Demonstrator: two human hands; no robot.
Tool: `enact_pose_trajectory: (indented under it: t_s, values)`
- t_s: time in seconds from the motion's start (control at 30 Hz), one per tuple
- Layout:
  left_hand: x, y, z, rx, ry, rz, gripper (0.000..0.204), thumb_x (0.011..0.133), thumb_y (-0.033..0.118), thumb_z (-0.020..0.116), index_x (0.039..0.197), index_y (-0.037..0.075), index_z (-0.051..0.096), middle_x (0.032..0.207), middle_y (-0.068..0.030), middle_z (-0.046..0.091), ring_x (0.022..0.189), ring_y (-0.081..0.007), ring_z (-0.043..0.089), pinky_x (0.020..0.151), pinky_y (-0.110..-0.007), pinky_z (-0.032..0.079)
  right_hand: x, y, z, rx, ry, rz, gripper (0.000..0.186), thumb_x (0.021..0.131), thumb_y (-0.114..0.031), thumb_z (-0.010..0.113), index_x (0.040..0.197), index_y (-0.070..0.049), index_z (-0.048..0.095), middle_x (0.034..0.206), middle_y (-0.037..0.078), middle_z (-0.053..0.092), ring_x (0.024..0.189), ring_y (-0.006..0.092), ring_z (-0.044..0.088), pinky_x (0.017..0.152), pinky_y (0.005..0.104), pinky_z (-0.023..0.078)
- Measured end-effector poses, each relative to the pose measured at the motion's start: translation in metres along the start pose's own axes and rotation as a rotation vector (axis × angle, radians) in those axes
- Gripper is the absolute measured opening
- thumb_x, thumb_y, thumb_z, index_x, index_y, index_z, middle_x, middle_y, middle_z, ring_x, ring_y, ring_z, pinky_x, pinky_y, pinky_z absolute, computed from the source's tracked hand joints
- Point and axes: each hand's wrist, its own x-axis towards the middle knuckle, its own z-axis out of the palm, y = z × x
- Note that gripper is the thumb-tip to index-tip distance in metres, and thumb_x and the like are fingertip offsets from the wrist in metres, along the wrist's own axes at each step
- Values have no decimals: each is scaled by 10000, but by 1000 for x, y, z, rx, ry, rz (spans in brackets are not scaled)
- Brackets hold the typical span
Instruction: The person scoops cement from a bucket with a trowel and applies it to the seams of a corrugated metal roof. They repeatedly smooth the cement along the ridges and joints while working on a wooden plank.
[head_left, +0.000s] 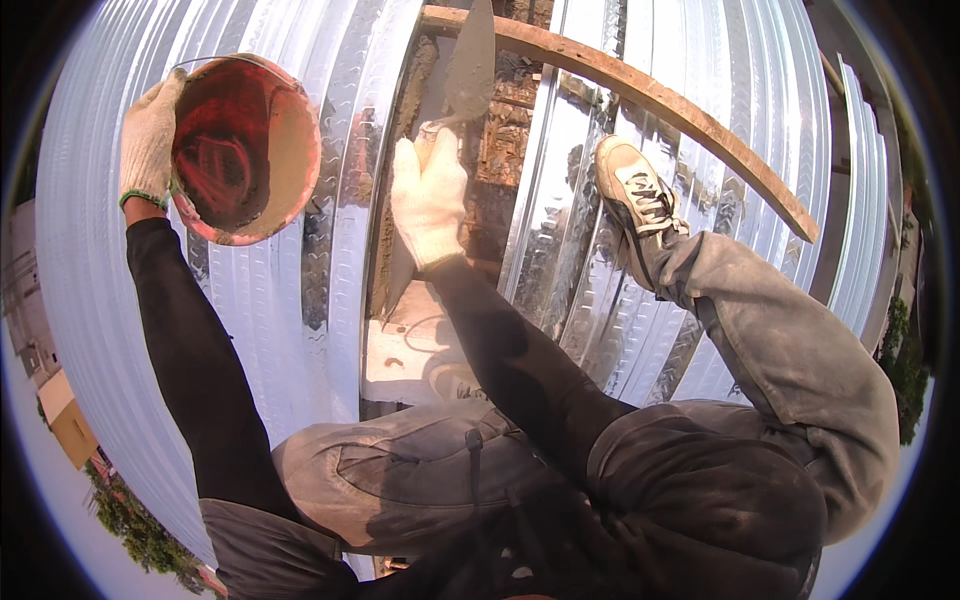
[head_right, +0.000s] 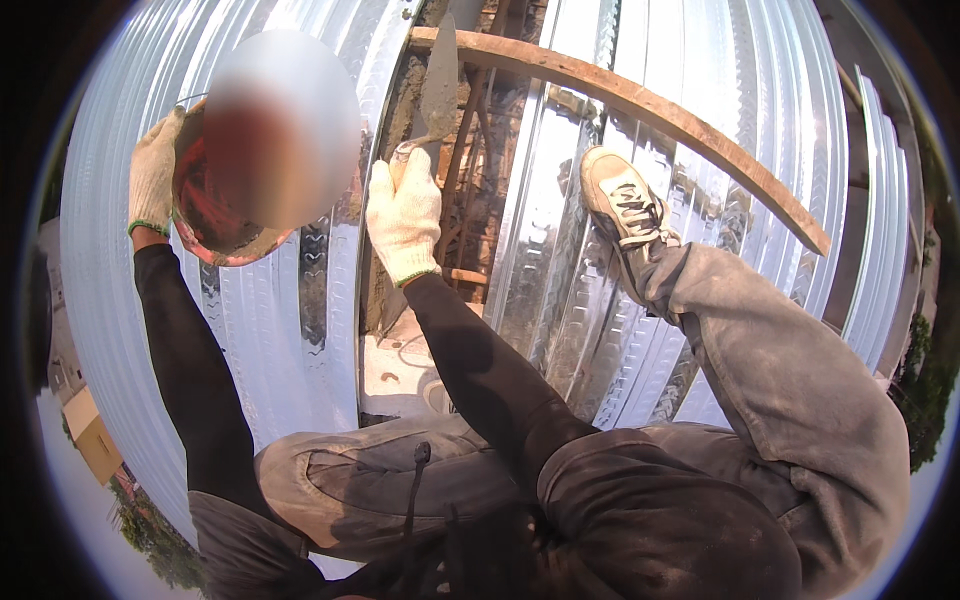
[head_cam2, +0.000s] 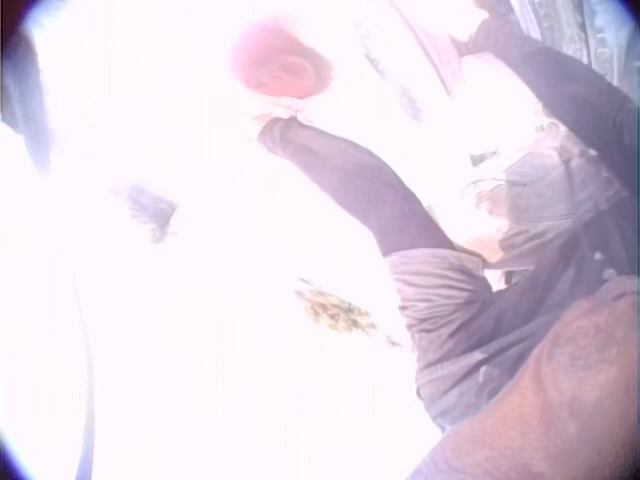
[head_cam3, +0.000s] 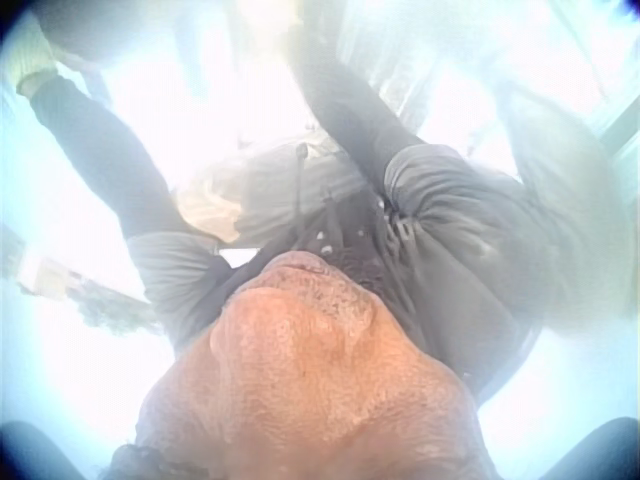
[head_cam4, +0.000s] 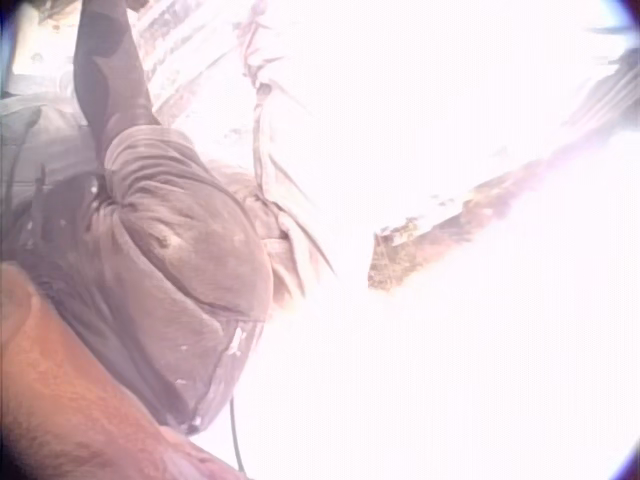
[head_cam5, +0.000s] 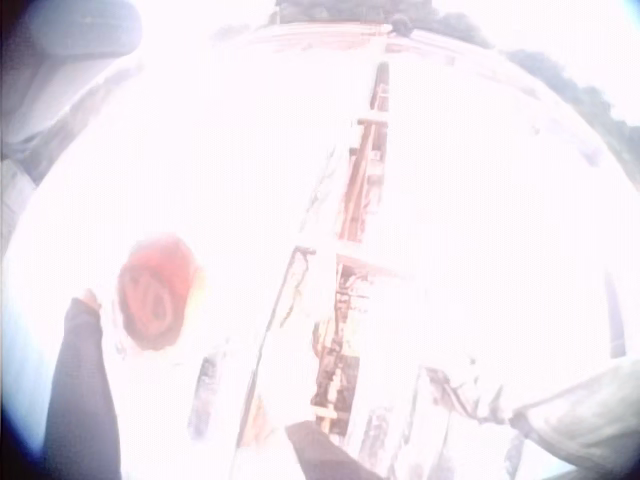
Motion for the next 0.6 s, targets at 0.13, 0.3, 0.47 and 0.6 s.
enact_pose_trajectory:
  t_s: [0.13, 0.3, 0.47, 0.6]
  values:
    - [-2, 3, 10, 62, 71, 20, 519, 1145, 427, 688, 1341, -39, 804, 1170, -105, 829, 1034, -191, 778, 924, -358, 625, 5, 48, -28, 392, -126, 425, 342, 1142, -364, 664, 1161, -23, 643, 944, 155, 710, 766, 340, 705, 708, 483, 583]
    - [11, -26, -8, -45, 25, 15, 544, 1130, 455, 700, 1349, -32, 805, 1174, -114, 828, 1034, -201, 770, 929, -368, 614, 58, 105, -38, 1619, -397, 950, 495, 1214, -517, 527, 1186, -33, 629, 845, -6, 559, 637, 119, 519, 562, 284, 487]
    - [8, -35, -19, -65, 114, -11, 596, 1129, 468, 703, 1415, -51, 771, 1251, -131, 820, 1106, -215, 766, 992, -369, 604, 113, 109, -10, 2014, -776, 984, 438, 1211, -413, 551, 1208, 18, 627, 834, -42, 520, 628, 88, 480, 563, 267, 469]
    - [-2, -41, -28, -25, 150, -9, 595, 1142, 482, 681, 1425, -35, 764, 1278, -123, 811, 1132, -219, 764, 1007, -378, 604, 133, 75, 5, 1822, -670, 895, 333, 1216, -365, 513, 1128, -52, 585, 838, -51, 506, 610, 76, 475, 535, 252, 466]
